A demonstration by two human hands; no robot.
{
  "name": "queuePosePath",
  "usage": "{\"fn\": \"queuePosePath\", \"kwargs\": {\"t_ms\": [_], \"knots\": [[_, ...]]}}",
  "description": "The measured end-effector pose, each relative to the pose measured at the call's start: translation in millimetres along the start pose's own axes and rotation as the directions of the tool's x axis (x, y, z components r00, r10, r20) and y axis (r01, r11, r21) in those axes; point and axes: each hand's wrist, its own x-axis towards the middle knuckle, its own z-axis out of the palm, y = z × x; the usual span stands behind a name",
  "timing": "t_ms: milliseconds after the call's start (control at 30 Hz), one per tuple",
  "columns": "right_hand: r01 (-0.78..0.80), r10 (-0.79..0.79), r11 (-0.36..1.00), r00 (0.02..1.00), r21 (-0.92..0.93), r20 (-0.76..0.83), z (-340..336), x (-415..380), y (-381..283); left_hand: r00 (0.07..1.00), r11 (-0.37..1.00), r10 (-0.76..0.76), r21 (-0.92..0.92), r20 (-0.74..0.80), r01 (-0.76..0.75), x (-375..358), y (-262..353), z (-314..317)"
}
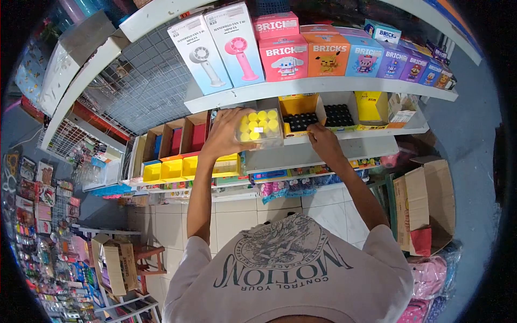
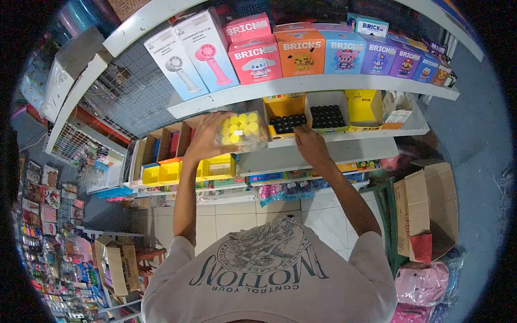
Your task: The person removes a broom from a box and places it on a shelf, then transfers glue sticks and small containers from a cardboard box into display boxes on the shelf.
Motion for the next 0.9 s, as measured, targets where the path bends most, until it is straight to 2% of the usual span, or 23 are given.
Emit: {"fn": "queuePosePath", "kwargs": {"t_ms": [167,367,467,567,667,767,867,900], "knots": [[0.056,-0.054,0.998,0.997,0.023,-0.062,6,-1,5,1.000,1.000,0.001,-0.014,-0.003,-0.001,3,-12,11],[0.054,-0.056,0.998,0.996,-0.026,-0.070,8,-1,3,1.000,0.999,-0.010,0.035,-0.003,0.010,4,-13,17],[0.008,-0.009,1.000,0.998,-0.005,-0.067,6,-2,-2,1.000,0.998,-0.015,0.054,-0.004,0.015,5,-18,19],[0.019,-0.021,1.000,0.995,-0.019,-0.103,8,-2,-2,0.997,0.999,-0.044,0.013,0.059,0.043,7,-18,20],[0.072,-0.075,0.996,0.996,-0.048,-0.058,4,-3,0,0.995,0.999,-0.035,0.026,0.092,0.032,10,-24,26],[0.023,-0.023,1.000,1.000,-0.018,-0.002,3,-2,0,0.990,0.999,-0.021,0.048,0.139,0.014,13,-30,32],[0.057,-0.060,0.998,0.993,-0.028,-0.104,11,-3,4,0.993,0.998,-0.011,0.066,0.115,0.003,15,-34,37],[0.053,-0.055,0.998,0.994,-0.018,-0.091,10,-3,4,0.995,0.998,-0.008,0.067,0.101,0.002,16,-35,38]]}}
